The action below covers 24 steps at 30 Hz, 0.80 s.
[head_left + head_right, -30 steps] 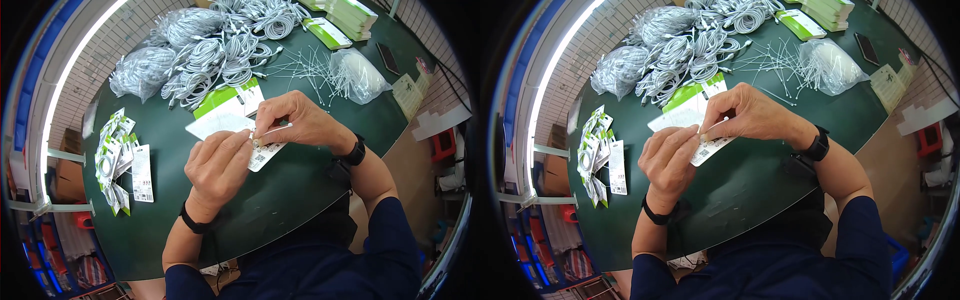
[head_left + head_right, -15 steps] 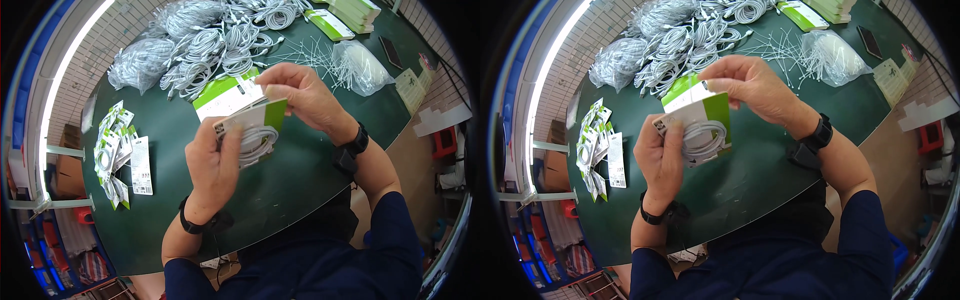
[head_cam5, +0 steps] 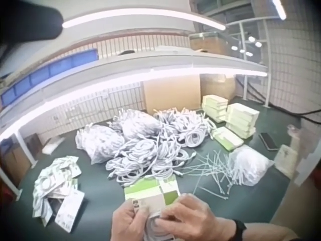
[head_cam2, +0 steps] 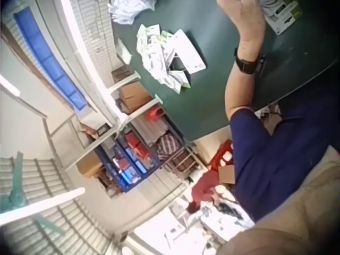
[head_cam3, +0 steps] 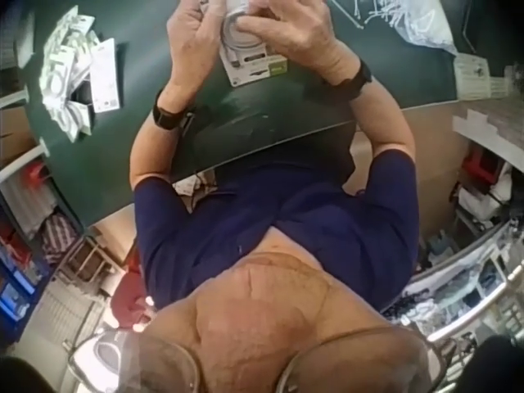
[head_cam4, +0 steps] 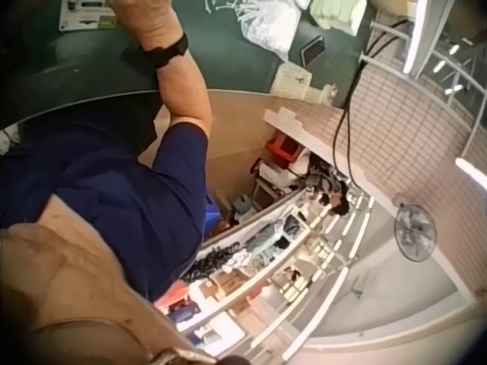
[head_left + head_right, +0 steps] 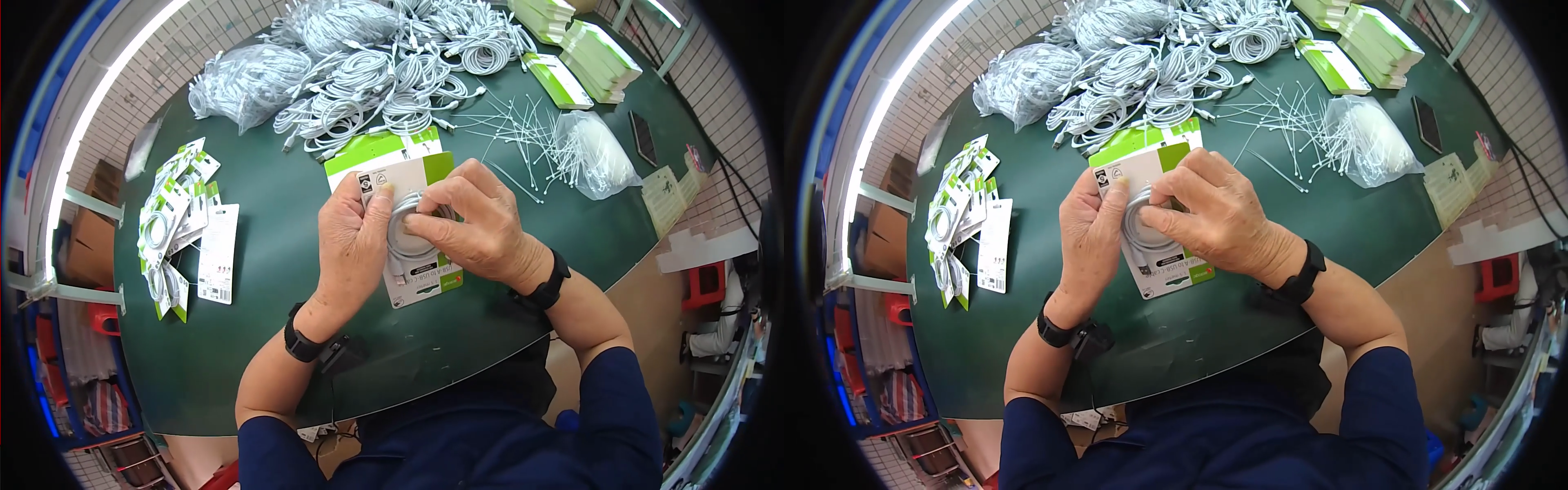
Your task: The person packages a USB cable by placing it onto a cardboard backing and threading a plastic tie through the holes to secure it. After pulling the tie tight, the person sets the finished package aside and repeats the process with another cable.
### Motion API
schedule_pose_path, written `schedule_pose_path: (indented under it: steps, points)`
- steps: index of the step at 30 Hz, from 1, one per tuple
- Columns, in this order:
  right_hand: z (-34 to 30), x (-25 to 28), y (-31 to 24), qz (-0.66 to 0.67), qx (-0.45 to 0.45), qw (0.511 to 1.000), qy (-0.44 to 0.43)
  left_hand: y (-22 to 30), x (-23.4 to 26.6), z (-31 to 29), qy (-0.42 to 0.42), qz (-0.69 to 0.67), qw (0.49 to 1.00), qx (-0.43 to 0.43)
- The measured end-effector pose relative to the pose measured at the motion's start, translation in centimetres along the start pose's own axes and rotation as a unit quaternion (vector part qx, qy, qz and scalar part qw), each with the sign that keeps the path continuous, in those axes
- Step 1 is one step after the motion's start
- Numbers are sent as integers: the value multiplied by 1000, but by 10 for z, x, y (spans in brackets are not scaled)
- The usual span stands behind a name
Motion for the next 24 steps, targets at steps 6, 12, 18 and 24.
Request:
schedule_pose_path:
  steps: [6, 12, 18, 24]
  points:
    - [-2, 0, 4, -3, 4, 999, 39, 7, -6, -6, -21, -97, 995, 22]
    - [-2, 2, 8, 1, 5, 997, 78, 20, -9, -9, -77, -68, 995, 9]
    - [-1, 2, 10, -12, 16, 997, 80, 10, -8, -6, -65, -90, 994, 20]
    - [1, 8, -1, 60, 23, 995, 80, 5, -2, -2, -19, -158, 987, 27]
Point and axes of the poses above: each hand's wrist, its own z-axis towards the middle knuckle, its own x-axis out of the back of the hand, y = z × x, the point moved 1 cm from there along z, towards the middle knuckle, and after that the axes turned 1 degree about -y, right-handed, at the moved point
